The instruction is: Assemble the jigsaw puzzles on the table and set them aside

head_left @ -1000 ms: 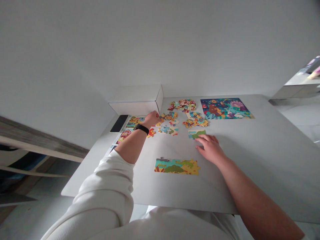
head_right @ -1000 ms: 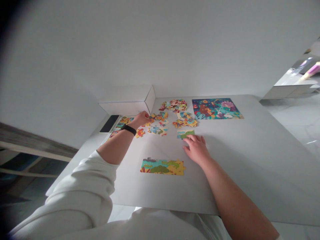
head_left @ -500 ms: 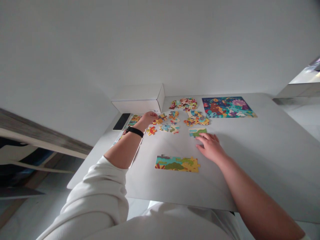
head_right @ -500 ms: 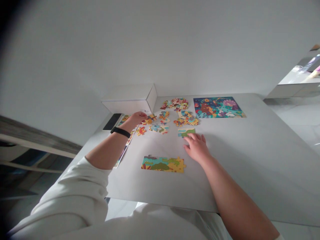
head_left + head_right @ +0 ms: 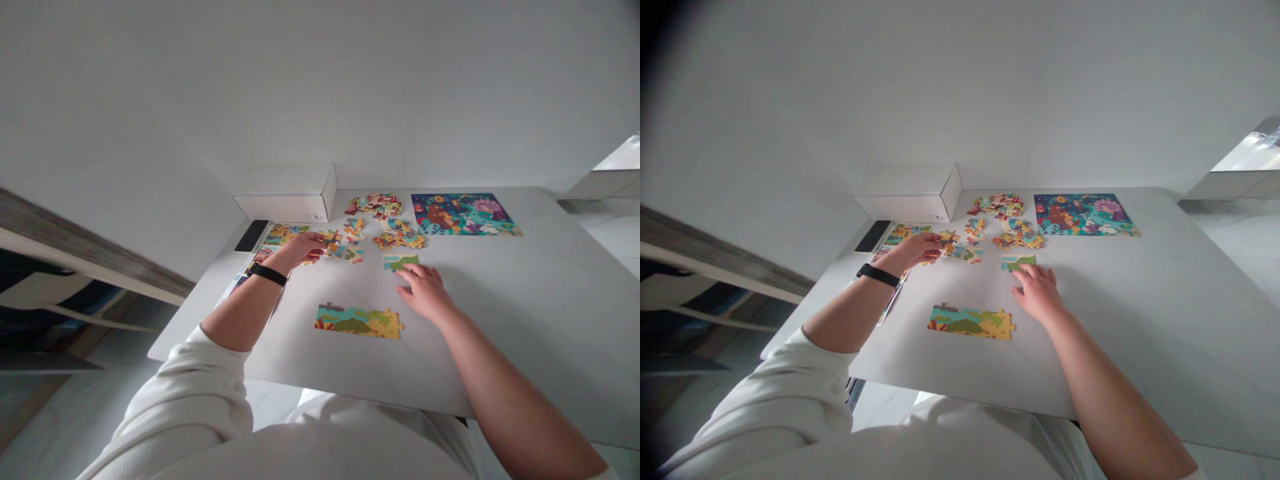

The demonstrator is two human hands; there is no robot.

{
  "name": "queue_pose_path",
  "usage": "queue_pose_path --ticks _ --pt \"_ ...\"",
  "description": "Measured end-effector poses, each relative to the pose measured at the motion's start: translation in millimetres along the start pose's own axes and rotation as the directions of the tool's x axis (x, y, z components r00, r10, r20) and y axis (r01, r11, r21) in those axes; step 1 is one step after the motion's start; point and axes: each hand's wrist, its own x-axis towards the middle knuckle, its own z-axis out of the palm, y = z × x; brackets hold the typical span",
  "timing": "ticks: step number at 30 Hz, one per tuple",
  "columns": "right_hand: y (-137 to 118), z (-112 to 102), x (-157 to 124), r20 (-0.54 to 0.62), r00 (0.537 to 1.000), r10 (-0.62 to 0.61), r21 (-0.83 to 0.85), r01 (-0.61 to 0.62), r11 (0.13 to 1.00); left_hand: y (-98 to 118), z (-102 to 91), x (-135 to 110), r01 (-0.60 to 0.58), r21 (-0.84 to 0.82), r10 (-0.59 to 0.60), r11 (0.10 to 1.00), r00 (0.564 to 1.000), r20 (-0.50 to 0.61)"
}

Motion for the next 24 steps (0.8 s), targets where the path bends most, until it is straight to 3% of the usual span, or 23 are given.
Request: queue_pose_path --ticks 9,18,24 --pt "-1.4 -4.0 1.0 0.02 1.0 0.019 0.016 -0.019 1.0 1.4 8.2 -17.2 -0.008 0.065 0.012 0.998 0.998 -0.059" --pt "1.1 -3.7 2.5 0.017 1.0 0.001 0.032 -0.001 0.999 -4.0 8.8 -28.7 0.019 0.152 -0.015 0.988 1.0 -0.026" --pt "-0.7 -4.0 2.5 0.028 1.0 0.012 0.024 -0.013 1.0 -10.5 9.0 -30.1 0.049 0.412 -0.007 0.91 0.995 -0.104"
